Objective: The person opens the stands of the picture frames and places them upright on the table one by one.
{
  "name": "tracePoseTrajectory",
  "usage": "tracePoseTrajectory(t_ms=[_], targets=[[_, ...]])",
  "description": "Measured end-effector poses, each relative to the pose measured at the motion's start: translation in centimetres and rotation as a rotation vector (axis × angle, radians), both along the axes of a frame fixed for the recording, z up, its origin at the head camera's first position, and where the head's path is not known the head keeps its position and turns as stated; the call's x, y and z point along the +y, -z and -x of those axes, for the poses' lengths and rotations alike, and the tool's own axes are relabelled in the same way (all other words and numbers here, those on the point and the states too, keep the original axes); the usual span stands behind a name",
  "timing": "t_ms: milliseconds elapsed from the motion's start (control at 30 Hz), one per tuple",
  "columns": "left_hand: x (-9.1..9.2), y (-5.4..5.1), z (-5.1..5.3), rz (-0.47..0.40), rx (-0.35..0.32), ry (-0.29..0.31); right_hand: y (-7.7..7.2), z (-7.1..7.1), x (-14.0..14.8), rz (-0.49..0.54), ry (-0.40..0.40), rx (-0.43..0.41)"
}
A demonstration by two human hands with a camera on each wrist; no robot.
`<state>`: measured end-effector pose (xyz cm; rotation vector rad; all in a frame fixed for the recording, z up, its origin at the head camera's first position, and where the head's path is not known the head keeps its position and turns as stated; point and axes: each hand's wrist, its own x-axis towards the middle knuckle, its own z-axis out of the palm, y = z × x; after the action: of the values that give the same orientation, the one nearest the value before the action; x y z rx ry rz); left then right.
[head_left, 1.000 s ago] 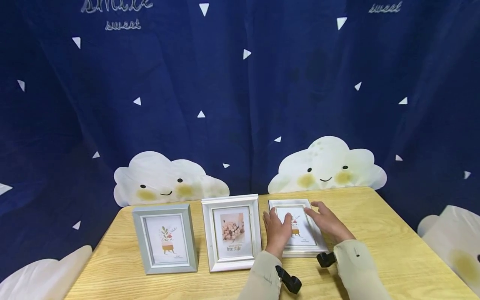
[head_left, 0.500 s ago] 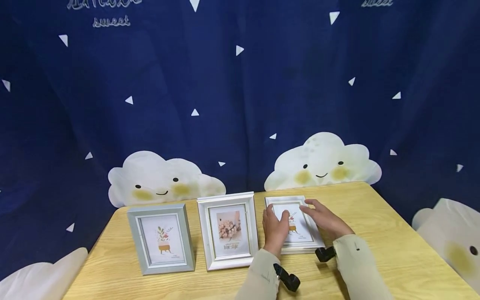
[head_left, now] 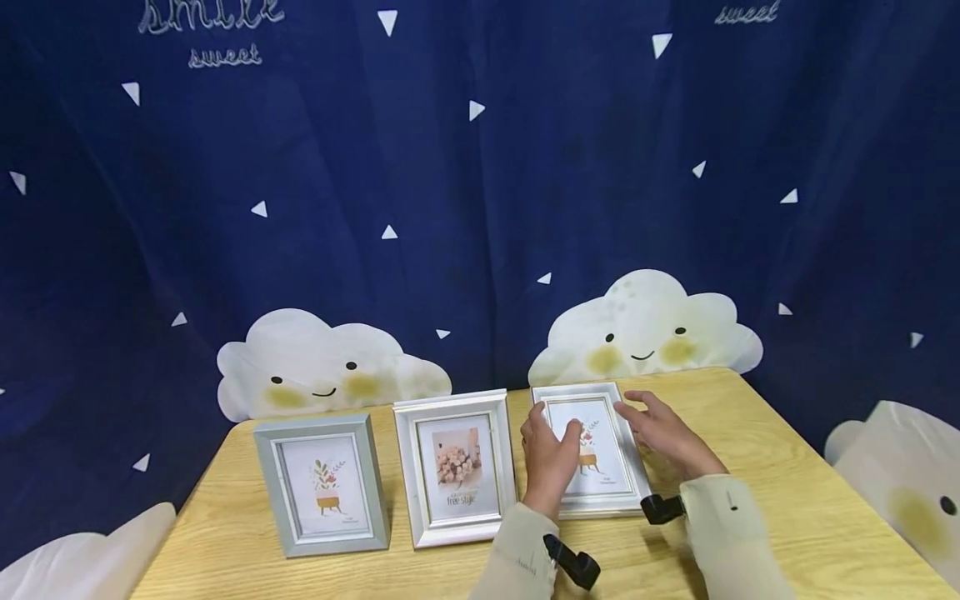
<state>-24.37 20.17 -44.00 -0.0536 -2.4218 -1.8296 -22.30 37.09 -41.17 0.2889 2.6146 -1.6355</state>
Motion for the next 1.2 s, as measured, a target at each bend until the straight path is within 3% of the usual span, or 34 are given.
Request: tracePoseTrajectory(t_ms=[200, 733, 1200], targets=[[-0.3, -1.1, -1.2, -0.010, 0.021, 0.049, -1.0, -1.1, 0.1, -0.090, 0.025, 0.004], [-1.7, -3.5, -3.6, 0.009, 0.150, 0.137, -4.6, -3.7, -0.2, -0.184, 0.043, 0.076], [-3.0, -4.4, -5.2, 0.066, 0.205, 0.226, -6.0, -4.8, -0.3, -0.285, 0.025, 0.058]])
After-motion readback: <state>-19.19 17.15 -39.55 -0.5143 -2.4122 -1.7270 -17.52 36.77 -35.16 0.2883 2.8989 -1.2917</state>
